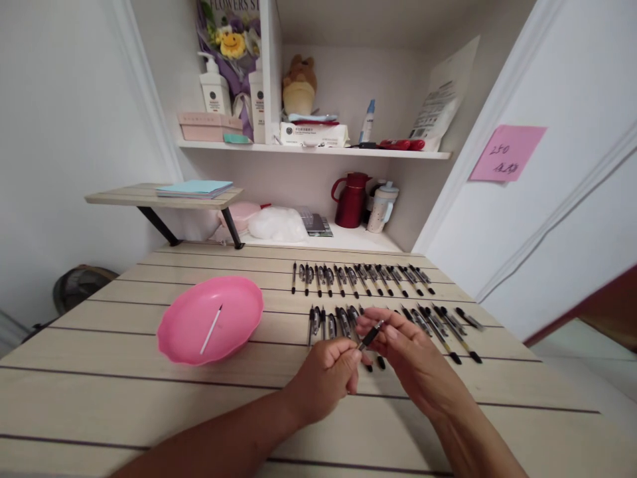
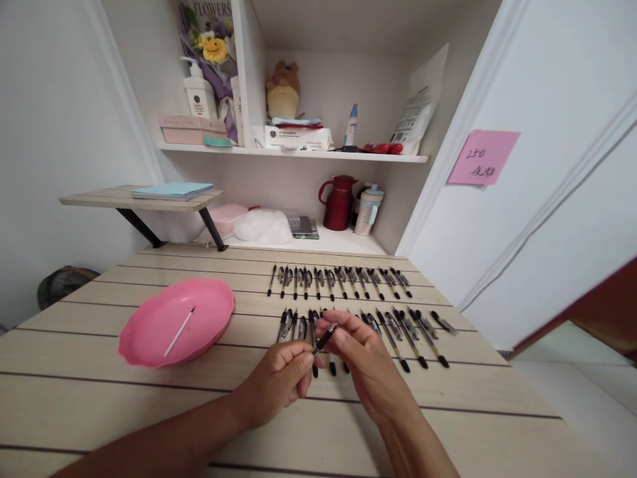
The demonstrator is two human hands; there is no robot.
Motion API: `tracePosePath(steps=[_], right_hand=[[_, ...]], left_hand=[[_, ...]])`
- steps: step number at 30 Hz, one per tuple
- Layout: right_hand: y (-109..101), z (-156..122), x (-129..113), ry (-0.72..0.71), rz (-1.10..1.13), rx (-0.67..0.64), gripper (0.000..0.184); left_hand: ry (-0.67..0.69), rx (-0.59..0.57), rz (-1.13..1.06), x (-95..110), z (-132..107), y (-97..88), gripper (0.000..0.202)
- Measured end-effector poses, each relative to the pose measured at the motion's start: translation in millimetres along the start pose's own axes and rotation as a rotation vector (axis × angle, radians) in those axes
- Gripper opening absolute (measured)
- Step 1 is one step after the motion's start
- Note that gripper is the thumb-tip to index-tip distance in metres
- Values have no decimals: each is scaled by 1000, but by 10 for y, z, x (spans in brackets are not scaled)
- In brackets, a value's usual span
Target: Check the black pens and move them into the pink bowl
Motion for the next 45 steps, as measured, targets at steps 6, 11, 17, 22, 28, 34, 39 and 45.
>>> tracePosePath(steps=[6, 11, 17, 22, 28, 34, 39, 45], right_hand=[[-24, 4, 8, -31, -33, 39, 15], [-37, 5, 21, 7, -1, 18, 25], [-60, 7, 25, -12, -10, 55, 19], [-70, 2, 36, 14, 8, 40, 21], [-105, 35, 75, -11, -9, 96, 15], [-79, 21, 33, -36, -143, 75, 21], [-796, 242, -219, -107, -708, 356, 35], [-2206, 529, -302, 116, -1517, 734, 20]], left_hand=[[-16, 0, -3, -15, 12, -6, 29], [-14, 1, 8, -19, 16, -8, 30], [-17, -2, 16, -31, 10, -6, 31], [-11, 3, 38, -35, 13, -16, 31], [11, 23, 90, -14, 10, -14, 32], [21, 56, 100, -5, 15, -28, 32], [-44, 55, 52, 11, 31, -39, 30], [-75, 49, 27, -4, 29, -33, 31]])
Point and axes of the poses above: each hand's wrist, its own z-axis towards the middle knuckle, its own y-axis out of the palm, x = y × z, the point moved 3 cm from there along z, towards the middle knuckle, and after that the axes turned 11 degrees about -z, right-handed, at the moved point
